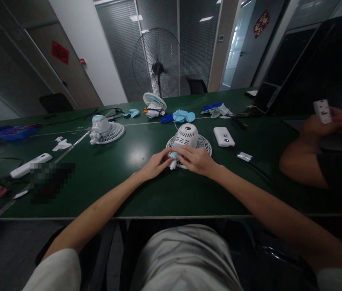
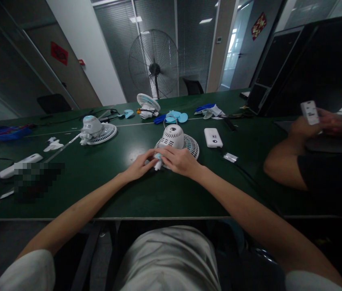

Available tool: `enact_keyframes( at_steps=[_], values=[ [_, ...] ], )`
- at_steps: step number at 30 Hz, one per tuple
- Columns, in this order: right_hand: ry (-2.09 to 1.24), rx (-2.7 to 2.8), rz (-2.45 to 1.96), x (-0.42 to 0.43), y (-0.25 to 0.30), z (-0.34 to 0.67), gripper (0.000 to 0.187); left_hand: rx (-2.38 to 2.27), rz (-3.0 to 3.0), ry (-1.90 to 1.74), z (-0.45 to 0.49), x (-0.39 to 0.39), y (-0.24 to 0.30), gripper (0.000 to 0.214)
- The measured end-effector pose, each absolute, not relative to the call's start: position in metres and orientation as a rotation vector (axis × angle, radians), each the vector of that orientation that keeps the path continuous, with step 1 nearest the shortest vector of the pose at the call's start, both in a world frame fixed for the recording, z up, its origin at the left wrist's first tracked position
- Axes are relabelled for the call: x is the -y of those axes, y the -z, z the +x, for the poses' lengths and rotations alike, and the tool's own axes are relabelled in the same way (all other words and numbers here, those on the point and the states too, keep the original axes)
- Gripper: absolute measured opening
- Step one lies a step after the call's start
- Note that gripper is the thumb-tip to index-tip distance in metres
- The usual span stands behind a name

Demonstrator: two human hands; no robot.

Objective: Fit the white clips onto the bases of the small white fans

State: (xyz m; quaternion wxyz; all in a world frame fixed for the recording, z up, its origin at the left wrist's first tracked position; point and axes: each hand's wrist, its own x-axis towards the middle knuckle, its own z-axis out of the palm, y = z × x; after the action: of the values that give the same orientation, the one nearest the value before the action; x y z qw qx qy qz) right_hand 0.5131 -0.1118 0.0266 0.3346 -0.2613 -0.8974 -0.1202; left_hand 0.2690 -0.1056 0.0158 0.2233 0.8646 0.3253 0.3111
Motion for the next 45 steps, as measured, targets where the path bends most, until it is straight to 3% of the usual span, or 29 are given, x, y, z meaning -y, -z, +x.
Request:
enact_keyframes(
  at_steps=[8,16,26,34,41,45],
  values=[
    [0.441,2.408,-0.772,0.117,-0.032,0.507,0.048,-0.934,2.388,-0.847,0.268,0.104,-0.012,0.032],
    [0.027,2.227,-0.900,0.120,-0.029,0.492,0.046,-0.884,2.420,-0.853,0.270,0.106,-0.017,0.038],
    [0.351,2.448,-0.706,0.118,-0.036,0.513,0.047,-0.913,2.387,-0.856,0.270,0.106,-0.015,0.038],
    [0.128,2.295,-0.754,0.118,-0.030,0.499,0.043,-0.925,2.421,-0.846,0.270,0.105,-0.015,0.040],
    [0.244,2.407,-0.571,0.112,-0.029,0.521,0.052,-0.889,2.383,-0.861,0.270,0.107,-0.017,0.041],
    [0.311,2.401,-0.590,0.109,-0.029,0.520,0.047,-0.918,2.392,-0.864,0.269,0.106,-0.016,0.039]
  ],
)
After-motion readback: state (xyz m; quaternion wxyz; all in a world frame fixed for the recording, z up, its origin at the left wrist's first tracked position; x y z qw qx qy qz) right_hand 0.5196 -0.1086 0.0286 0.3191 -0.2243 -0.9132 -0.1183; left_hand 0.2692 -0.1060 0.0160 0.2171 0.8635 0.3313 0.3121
